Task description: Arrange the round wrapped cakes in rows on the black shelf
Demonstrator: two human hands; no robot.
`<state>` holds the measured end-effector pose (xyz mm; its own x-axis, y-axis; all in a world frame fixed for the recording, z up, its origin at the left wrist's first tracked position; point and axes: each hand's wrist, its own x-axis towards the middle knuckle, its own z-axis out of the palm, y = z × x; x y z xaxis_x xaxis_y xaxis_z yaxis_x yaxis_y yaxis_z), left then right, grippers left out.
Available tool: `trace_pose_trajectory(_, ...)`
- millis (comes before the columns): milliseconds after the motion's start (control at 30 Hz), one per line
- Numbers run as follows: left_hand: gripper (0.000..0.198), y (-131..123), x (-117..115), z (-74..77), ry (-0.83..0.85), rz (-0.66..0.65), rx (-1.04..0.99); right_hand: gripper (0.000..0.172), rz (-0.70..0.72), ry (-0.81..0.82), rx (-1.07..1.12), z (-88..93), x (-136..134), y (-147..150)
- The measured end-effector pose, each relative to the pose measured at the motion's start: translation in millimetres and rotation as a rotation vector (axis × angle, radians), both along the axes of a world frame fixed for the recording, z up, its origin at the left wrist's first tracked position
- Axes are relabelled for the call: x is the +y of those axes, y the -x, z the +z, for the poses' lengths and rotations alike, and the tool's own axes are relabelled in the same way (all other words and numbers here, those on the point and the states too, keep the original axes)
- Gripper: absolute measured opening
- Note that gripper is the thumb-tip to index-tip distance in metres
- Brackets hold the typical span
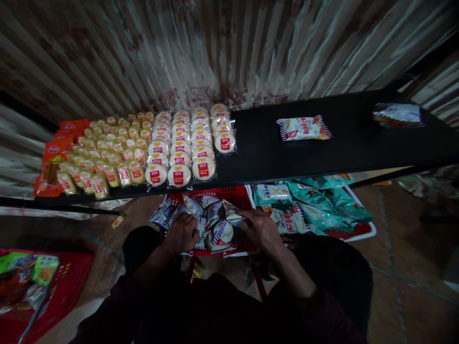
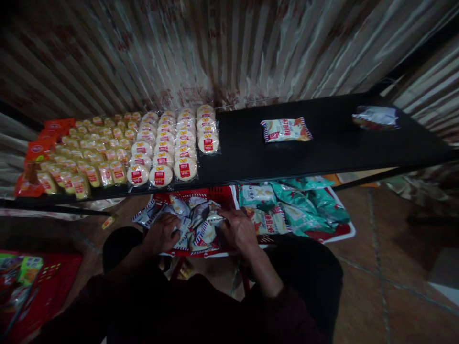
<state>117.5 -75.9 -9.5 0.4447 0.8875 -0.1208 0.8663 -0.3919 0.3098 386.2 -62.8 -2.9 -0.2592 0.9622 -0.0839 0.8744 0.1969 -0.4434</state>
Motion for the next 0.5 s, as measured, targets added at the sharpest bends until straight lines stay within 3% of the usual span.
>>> trace_pose_trajectory(100, 0.039, -10, 20, -2.9, 0.043, 0.060, 0.012, 0.031, 0.083, 0.031, 0.104, 2.0, -10, -6)
trace_pose_trajectory(200, 0.039, -31, 56, -16.4, 0.169, 0.176, 0.063, 0.029, 0.113, 0.063, 0.196, 2.3, -19, -8)
trace_pose_trajectory(367, 0.045, -65, 104, -49.6, 0.486, 0.042, 0.235, 0.024, 0.005, 0.098, 0.305, -2.7, -21, -17)
trace_pose_trajectory(500, 0.045, -78, 115, -70.0, 0.501, 0.073, 0.283, 0.022, 0.014, 0.164, 0.386, -5.7, -20, -18)
